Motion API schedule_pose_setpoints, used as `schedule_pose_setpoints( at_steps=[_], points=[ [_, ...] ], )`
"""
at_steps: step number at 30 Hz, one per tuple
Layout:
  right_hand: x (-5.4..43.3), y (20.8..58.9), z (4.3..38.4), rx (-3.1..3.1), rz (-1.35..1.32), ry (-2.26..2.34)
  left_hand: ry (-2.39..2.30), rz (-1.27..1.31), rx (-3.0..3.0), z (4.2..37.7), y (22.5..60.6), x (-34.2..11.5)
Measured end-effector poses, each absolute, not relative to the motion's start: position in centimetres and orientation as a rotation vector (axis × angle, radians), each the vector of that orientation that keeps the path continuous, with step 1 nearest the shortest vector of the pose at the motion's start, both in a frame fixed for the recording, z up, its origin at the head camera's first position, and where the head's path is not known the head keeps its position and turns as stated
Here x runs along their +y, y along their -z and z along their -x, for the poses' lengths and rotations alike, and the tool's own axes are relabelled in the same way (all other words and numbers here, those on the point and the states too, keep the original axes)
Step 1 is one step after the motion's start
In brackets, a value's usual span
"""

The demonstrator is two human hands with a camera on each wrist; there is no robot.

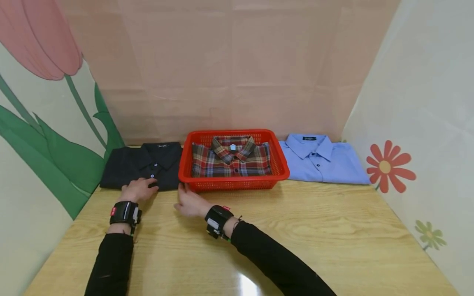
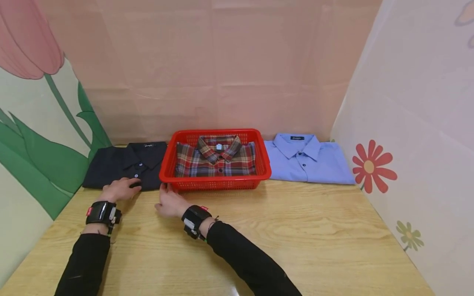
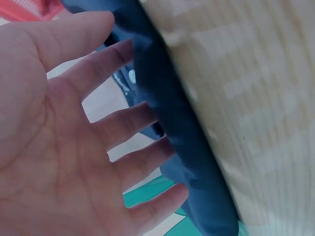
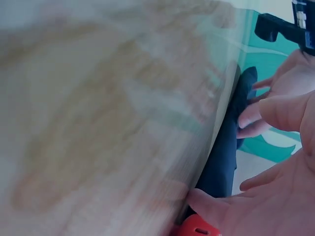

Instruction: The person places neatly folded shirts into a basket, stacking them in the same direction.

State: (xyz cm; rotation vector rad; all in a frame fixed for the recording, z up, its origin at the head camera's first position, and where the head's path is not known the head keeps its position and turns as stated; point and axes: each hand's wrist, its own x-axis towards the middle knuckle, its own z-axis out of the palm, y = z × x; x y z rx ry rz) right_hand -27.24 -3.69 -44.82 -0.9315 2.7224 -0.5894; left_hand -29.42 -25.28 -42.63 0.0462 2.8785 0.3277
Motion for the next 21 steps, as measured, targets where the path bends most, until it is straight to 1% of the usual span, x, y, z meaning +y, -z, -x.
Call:
schedule_pose_setpoints(
  at_steps=[10,14,21],
  points=[
    [-4.4,44.7,26.9,2.743,0.762,0.701,-0.303,0.014,2.822,29.0,41.6,-25.1],
    [-4.5,44.6,27.1,2.730,0.734,0.715,-0.292,0.045,2.783,28.8,41.3,-25.3],
    [-5.0,44.3,27.1,2.745,0.739,0.712,-0.505,0.193,2.861,28.6,41.2,-26.8]
  ],
)
